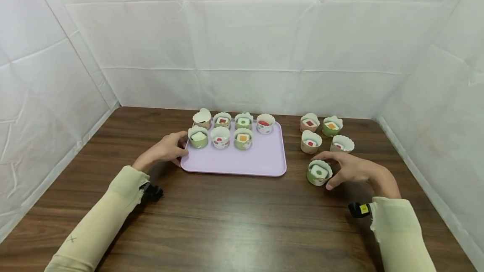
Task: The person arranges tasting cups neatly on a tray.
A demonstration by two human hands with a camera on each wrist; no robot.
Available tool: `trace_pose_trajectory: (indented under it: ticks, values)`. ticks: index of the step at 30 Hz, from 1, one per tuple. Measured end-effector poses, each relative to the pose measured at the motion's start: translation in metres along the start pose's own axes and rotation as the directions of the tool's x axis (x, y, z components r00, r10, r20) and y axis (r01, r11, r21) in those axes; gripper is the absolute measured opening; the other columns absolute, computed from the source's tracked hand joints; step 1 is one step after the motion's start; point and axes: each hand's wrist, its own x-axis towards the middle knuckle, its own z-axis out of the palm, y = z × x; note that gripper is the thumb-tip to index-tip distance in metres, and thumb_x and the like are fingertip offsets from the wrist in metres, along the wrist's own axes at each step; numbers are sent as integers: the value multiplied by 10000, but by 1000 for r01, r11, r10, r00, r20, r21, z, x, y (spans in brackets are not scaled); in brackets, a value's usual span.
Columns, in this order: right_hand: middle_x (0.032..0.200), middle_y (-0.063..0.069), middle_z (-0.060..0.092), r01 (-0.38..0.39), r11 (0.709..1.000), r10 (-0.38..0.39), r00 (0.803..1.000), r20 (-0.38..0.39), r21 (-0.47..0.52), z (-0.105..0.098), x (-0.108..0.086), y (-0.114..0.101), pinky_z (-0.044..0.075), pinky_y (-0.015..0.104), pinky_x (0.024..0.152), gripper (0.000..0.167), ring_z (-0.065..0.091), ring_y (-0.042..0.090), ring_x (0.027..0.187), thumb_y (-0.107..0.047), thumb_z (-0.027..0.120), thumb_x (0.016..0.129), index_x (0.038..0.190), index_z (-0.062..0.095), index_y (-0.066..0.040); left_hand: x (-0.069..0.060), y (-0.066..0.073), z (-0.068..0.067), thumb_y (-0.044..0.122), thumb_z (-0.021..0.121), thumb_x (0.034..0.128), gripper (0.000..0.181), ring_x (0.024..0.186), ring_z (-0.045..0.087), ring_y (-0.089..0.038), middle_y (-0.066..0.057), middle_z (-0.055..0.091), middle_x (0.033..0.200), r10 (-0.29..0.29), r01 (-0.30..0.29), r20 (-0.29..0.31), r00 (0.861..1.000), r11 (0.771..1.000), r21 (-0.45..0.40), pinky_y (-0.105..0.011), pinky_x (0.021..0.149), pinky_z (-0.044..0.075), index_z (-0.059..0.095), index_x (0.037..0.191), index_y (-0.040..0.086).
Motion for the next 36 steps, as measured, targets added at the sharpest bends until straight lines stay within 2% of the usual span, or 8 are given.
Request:
trace_pose_trajectory:
  ticks: [7, 18, 21, 28, 36]
  values:
    - [1290, 26, 629, 24, 999, -24, 1000, 6, 39, 0, 3, 1, 530, 171, 870, 631, 572, 4, 1104, -130, 877, 799, 1361, 600, -59, 0, 0, 0, -32, 580, 916, 515, 784, 660, -277, -191, 498, 1025, -2, 2, 3, 1000, 1000, -6, -355, 605, 677, 428, 1408, -40]
    - [1265, 0, 612, -38, 994, 37, 999, 11, 98, -1, 1, 5, 560, 195, 842, 562, 584, 18, 1081, -142, 827, 860, 1358, 578, -64, 0, 1, -1, -42, 580, 905, 519, 803, 667, -296, -195, 508, 1033, -6, 6, -1, 1000, 1000, 0, -361, 612, 679, 436, 1403, -43]
    - [1260, -19, 618, -25, 995, 25, 1000, -1, 96, 0, 2, 5, 559, 192, 841, 539, 587, 19, 1082, -130, 818, 868, 1348, 583, -59, 0, 1, -1, -40, 580, 906, 523, 803, 667, -295, -194, 507, 1034, -5, 5, 0, 1000, 1000, -2, -363, 608, 679, 435, 1409, -40]
    - [1264, 26, 625, -4, 998, 7, 999, -50, 58, 1, 2, 2, 523, 154, 867, 488, 579, 26, 1089, -127, 822, 864, 1309, 624, -99, -1, 2, -1, -39, 579, 915, 533, 790, 665, -289, -190, 505, 1030, -7, 7, 5, 1000, 1000, -11, -368, 612, 680, 427, 1425, -36]
    - [1207, 66, 645, -10, 997, 15, 998, -67, 77, 2, 1, -1, 543, 178, 847, 449, 613, 80, 1038, -110, 801, 879, 1290, 622, -96, 0, 1, -1, -37, 583, 909, 593, 797, 660, -282, -192, 514, 1042, -16, 16, 1, 1000, 1000, 1, -360, 610, 678, 398, 1472, -39]
